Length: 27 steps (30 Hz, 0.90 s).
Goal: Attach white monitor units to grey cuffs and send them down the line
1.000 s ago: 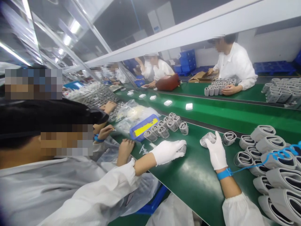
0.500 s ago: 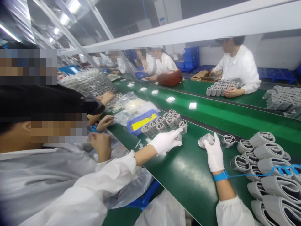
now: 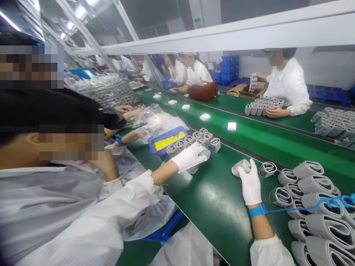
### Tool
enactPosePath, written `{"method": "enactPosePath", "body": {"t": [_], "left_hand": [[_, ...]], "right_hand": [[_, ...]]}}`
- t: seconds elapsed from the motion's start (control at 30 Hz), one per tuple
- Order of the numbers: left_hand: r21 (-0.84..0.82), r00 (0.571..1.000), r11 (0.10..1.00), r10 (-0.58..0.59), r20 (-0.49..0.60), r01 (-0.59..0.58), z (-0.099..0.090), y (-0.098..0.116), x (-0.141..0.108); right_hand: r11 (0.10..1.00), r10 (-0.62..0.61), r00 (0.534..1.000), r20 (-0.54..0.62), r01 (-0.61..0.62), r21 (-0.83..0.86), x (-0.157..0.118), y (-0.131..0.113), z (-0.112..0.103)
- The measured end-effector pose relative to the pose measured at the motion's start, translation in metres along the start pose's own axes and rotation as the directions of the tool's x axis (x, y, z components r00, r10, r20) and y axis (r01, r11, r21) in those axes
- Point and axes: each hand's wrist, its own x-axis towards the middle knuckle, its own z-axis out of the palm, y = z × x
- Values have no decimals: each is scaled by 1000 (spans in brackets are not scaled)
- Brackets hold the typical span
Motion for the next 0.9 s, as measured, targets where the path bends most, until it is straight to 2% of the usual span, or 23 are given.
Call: {"method": "enactPosePath", "body": {"t": [0.13, 0.27, 0.37, 0.5, 0.63, 0.7, 0.8, 0.9], "left_hand": [[21, 995, 997, 67, 68, -69, -14, 5, 7], [23, 998, 1000, 15, 63, -17, -19, 15, 7], [74, 998, 996, 55, 8, -55, -14, 16, 6], [127, 987, 982, 151, -56, -143, -1, 1, 11], [123, 952, 963, 257, -164, -239, 8, -15, 20], [130, 939, 960, 271, -209, -248, 8, -17, 22], [137, 925, 958, 280, -257, -252, 0, -5, 25], [73, 912, 939, 344, -221, -336, -14, 25, 46]], "right_hand": [[999, 10, 1000, -20, -9, 54, 2, 2, 2], [994, 8, 1000, -19, -6, 108, 2, 3, 2], [989, 9, 1000, -21, -6, 149, 0, 4, 2], [976, 9, 1000, -26, -3, 217, 3, 7, 6], [958, 20, 998, -52, -4, 286, 10, 11, 10], [951, 32, 997, -72, -8, 309, 13, 14, 12], [937, 53, 996, -74, -24, 349, 14, 15, 14], [930, 69, 996, -57, -44, 364, 14, 17, 15]]}}
